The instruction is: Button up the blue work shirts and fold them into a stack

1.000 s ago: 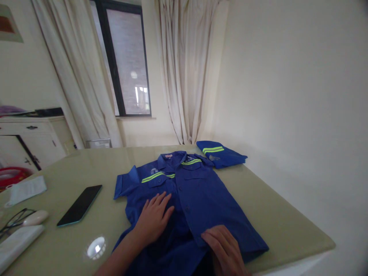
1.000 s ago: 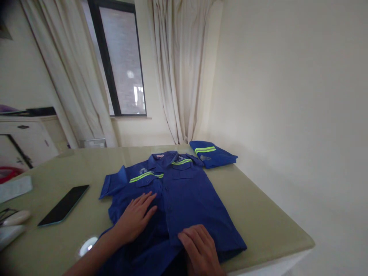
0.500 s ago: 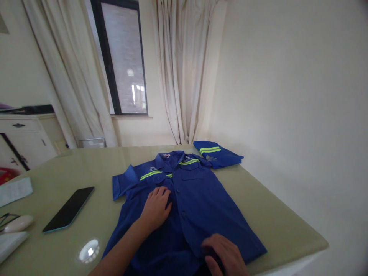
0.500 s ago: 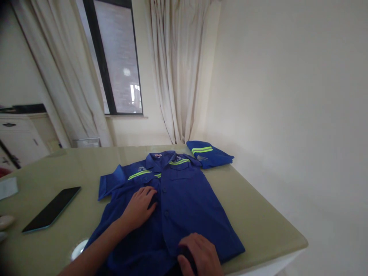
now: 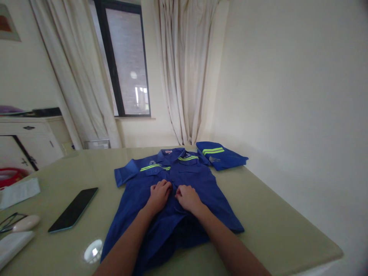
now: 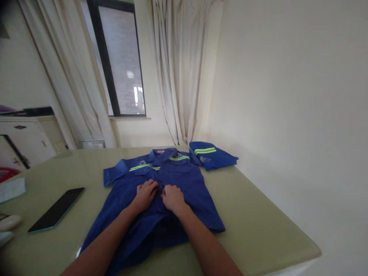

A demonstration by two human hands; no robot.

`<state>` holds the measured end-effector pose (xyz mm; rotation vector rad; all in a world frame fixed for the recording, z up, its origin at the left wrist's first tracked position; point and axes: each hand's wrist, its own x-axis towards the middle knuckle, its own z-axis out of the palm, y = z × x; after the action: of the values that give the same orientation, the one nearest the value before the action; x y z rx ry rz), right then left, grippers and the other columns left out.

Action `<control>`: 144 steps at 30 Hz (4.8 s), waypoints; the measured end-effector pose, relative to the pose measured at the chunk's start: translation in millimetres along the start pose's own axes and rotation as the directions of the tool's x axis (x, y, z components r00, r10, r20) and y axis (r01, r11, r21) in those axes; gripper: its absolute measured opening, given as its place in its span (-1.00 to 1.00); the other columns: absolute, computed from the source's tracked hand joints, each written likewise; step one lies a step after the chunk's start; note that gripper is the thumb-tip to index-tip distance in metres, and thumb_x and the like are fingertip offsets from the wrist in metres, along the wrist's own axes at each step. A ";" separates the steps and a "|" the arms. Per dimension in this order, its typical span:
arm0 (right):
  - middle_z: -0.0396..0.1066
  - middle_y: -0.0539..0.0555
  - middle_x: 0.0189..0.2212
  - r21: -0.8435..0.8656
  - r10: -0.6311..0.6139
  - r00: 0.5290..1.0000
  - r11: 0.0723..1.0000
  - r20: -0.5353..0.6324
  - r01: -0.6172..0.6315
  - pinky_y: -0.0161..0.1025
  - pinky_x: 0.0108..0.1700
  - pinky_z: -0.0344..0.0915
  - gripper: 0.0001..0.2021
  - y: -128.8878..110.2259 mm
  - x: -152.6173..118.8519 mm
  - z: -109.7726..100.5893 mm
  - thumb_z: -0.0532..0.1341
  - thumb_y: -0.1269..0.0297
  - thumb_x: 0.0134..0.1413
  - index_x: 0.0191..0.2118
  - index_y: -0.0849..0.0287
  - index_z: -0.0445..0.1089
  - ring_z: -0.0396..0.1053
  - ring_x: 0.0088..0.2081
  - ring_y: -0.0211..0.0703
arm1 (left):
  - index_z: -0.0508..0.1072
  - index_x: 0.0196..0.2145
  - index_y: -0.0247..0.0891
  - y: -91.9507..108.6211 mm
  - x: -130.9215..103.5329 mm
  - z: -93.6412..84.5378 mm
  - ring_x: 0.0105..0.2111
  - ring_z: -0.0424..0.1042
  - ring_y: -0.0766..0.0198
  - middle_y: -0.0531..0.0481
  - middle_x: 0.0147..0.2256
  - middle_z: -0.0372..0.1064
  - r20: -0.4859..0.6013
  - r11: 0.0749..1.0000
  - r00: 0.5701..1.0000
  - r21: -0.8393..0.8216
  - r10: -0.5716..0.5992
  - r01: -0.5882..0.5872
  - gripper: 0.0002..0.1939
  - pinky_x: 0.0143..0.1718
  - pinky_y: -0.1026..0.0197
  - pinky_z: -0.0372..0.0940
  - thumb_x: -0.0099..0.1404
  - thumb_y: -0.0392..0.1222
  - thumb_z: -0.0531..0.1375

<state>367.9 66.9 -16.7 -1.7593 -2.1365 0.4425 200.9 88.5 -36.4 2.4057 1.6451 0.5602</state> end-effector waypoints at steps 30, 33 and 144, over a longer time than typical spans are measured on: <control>0.45 0.04 -0.21 0.101 -0.163 0.940 0.974 -0.300 0.201 -0.29 -0.12 0.30 -0.89 12.5 -1.5 17.8 0.22 0.36 0.20 -0.19 0.06 0.47 0.43 -0.13 -0.13 | 0.50 -0.27 -0.21 0.4 -1.0 22.6 -0.24 0.55 0.09 -0.04 -0.30 0.57 -0.105 0.705 0.963 -0.701 -0.246 0.104 -0.72 -0.17 0.13 0.38 0.30 0.05 0.16; 0.45 0.03 -0.23 0.118 -0.171 0.936 0.969 -0.308 0.216 -0.29 -0.10 0.31 -0.91 14.1 -0.5 18.6 0.22 0.34 0.23 -0.20 0.07 0.47 0.43 -0.14 -0.14 | 0.51 -0.27 -0.21 0.9 -1.8 21.4 -0.20 0.56 0.07 -0.06 -0.28 0.58 -0.098 0.687 0.961 -0.718 -0.257 0.111 -0.71 -0.15 0.12 0.39 0.28 0.06 0.18; 0.48 0.06 -0.24 0.051 -0.278 0.882 0.946 -0.380 0.320 -0.28 -0.11 0.32 -0.86 14.9 34.0 35.4 0.17 0.36 0.37 -0.23 0.12 0.46 0.46 -0.19 -0.13 | 0.53 -0.27 -0.26 -4.2 15.4 29.0 -0.68 0.28 0.28 0.15 -0.65 0.29 -0.100 0.582 0.924 -0.800 -0.370 0.146 -0.41 -0.59 0.25 0.13 0.20 0.37 0.13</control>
<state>359.1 102.2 -53.0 -1.2951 -2.0151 0.1313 213.8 106.2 -61.1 1.4484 1.3620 1.2652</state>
